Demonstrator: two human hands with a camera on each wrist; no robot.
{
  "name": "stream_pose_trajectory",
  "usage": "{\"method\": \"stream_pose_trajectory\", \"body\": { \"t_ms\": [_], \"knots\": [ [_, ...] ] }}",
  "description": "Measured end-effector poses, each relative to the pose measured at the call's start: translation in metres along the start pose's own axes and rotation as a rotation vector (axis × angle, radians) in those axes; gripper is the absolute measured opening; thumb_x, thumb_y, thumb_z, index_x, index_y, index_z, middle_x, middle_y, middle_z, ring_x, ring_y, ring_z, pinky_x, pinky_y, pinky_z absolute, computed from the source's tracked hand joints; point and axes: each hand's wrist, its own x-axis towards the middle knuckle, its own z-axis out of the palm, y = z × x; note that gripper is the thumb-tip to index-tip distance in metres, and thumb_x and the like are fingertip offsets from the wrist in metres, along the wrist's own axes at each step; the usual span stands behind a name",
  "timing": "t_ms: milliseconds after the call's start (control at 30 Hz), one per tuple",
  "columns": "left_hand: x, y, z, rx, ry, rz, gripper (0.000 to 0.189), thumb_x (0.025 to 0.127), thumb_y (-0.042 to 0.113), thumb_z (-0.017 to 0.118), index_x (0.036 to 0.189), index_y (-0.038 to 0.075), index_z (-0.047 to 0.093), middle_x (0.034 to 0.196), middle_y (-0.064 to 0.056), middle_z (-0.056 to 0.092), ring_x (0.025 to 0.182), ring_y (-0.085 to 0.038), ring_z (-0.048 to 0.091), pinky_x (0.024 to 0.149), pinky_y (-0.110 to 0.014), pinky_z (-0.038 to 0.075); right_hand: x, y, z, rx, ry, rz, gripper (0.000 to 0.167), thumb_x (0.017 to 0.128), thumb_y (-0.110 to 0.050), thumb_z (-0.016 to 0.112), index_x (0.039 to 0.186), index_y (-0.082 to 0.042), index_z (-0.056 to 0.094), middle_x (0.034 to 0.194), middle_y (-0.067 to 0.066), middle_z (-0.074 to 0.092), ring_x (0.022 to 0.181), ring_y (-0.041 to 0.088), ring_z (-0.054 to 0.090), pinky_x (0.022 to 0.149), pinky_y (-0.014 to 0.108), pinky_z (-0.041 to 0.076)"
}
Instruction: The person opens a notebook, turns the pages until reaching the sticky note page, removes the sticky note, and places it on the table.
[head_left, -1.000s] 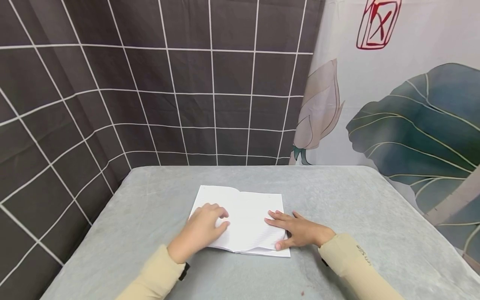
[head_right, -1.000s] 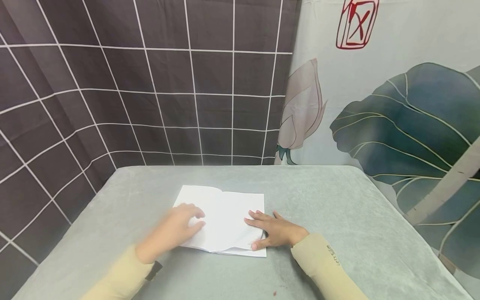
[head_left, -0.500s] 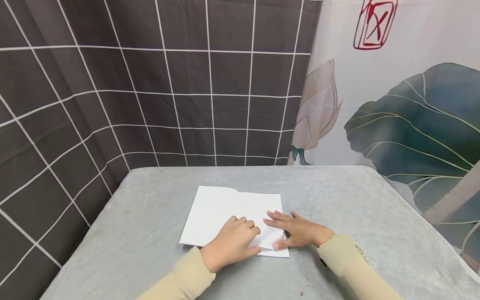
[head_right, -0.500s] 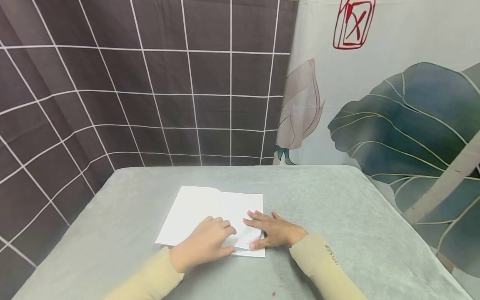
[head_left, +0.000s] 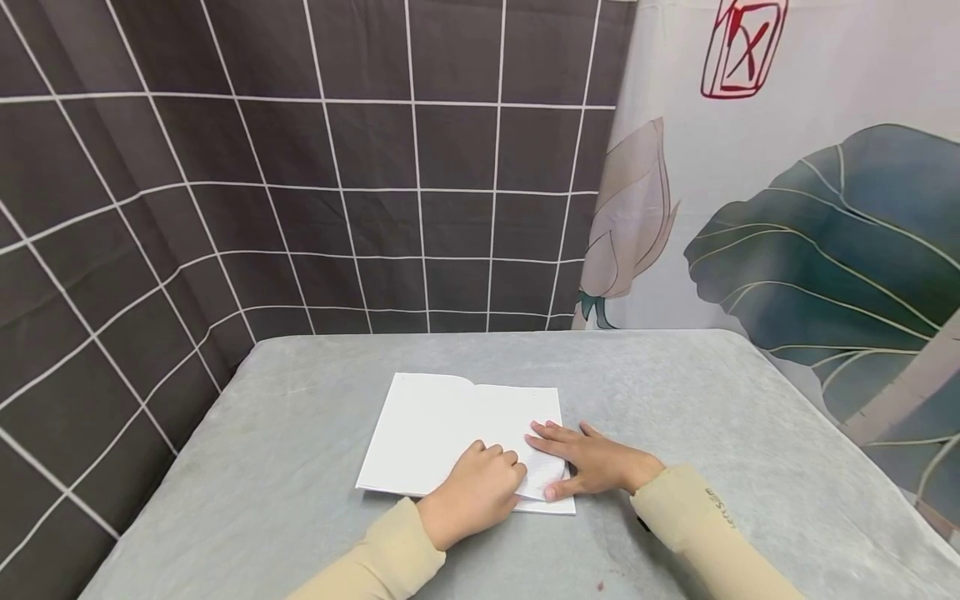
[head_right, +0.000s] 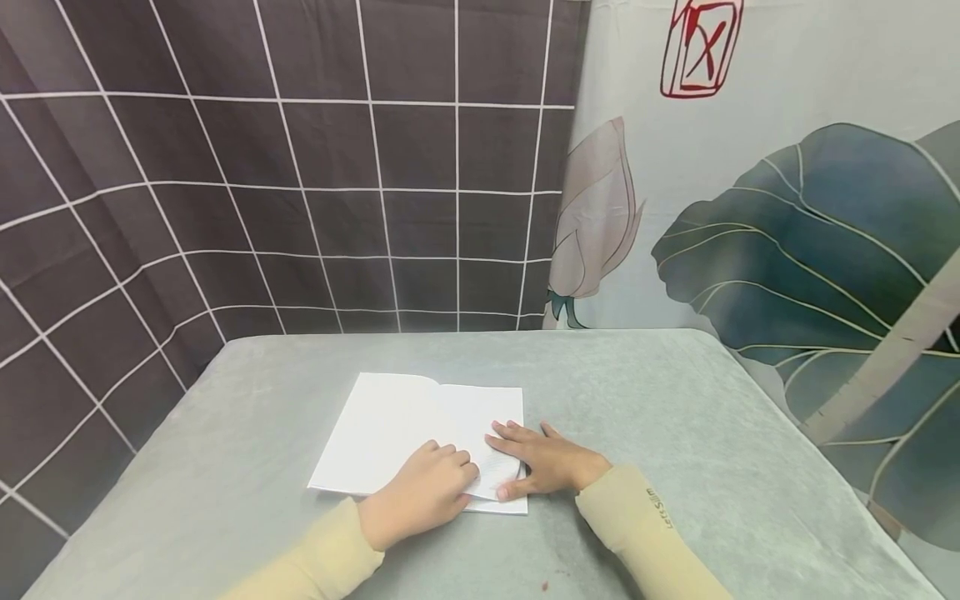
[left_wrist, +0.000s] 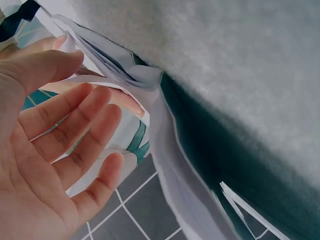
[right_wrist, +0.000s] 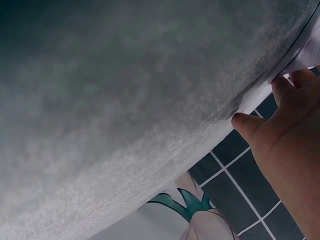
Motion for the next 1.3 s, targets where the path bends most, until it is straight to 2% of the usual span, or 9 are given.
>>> {"method": "stream_pose_trajectory", "body": {
  "t_ms": [500,800,933,1133,1300],
  "knots": [
    [0.0,-0.001,0.002,-0.051,0.025,-0.012,0.012,0.079,0.027,0.075,0.084,0.018,0.071,0.079,0.006,0.067,0.068,-0.008,0.06,0.059,-0.024,0.042,0.0,-0.002,0.003,-0.029,0.018,-0.018,0.09,0.079,-0.062,0.062,0.15,-0.015,0.033,0.159,0.009,0.025,0.145,0.034,0.024,0.11,0.067,0.016],
    [0.0,-0.004,0.004,-0.117,0.039,-0.04,0.01,0.079,0.022,0.074,0.086,0.016,0.072,0.078,0.006,0.067,0.067,-0.007,0.061,0.057,-0.023,0.042,-0.002,-0.003,0.001,-0.019,0.03,-0.014,0.093,0.079,-0.062,0.062,0.151,-0.014,0.029,0.161,0.011,0.017,0.146,0.036,0.02,0.11,0.067,0.014],
    [0.0,-0.008,0.006,-0.157,0.076,-0.063,0.008,0.079,0.016,0.071,0.086,0.016,0.073,0.076,0.006,0.068,0.066,-0.007,0.061,0.056,-0.023,0.042,-0.002,-0.002,0.001,-0.016,0.077,-0.032,0.098,0.078,-0.061,0.064,0.152,-0.008,0.025,0.16,0.015,0.017,0.145,0.039,0.019,0.108,0.069,0.016],
    [-0.001,-0.016,0.006,-0.271,0.141,-0.115,0.011,0.076,0.009,0.069,0.084,0.014,0.074,0.078,0.005,0.071,0.068,-0.006,0.063,0.06,-0.025,0.048,-0.003,0.0,0.001,-0.012,0.125,-0.008,0.111,0.077,-0.059,0.068,0.15,0.006,0.014,0.159,0.023,0.013,0.145,0.04,0.018,0.11,0.066,0.017],
    [-0.002,-0.022,0.002,-0.354,0.145,-0.175,0.008,0.078,0.008,0.068,0.083,0.012,0.073,0.075,0.005,0.067,0.063,-0.003,0.056,0.058,-0.023,0.045,-0.003,-0.001,0.0,0.008,0.127,0.012,0.114,0.078,-0.058,0.068,0.149,0.01,0.011,0.158,0.026,0.01,0.146,0.04,0.016,0.111,0.065,0.017]
  ]
}}
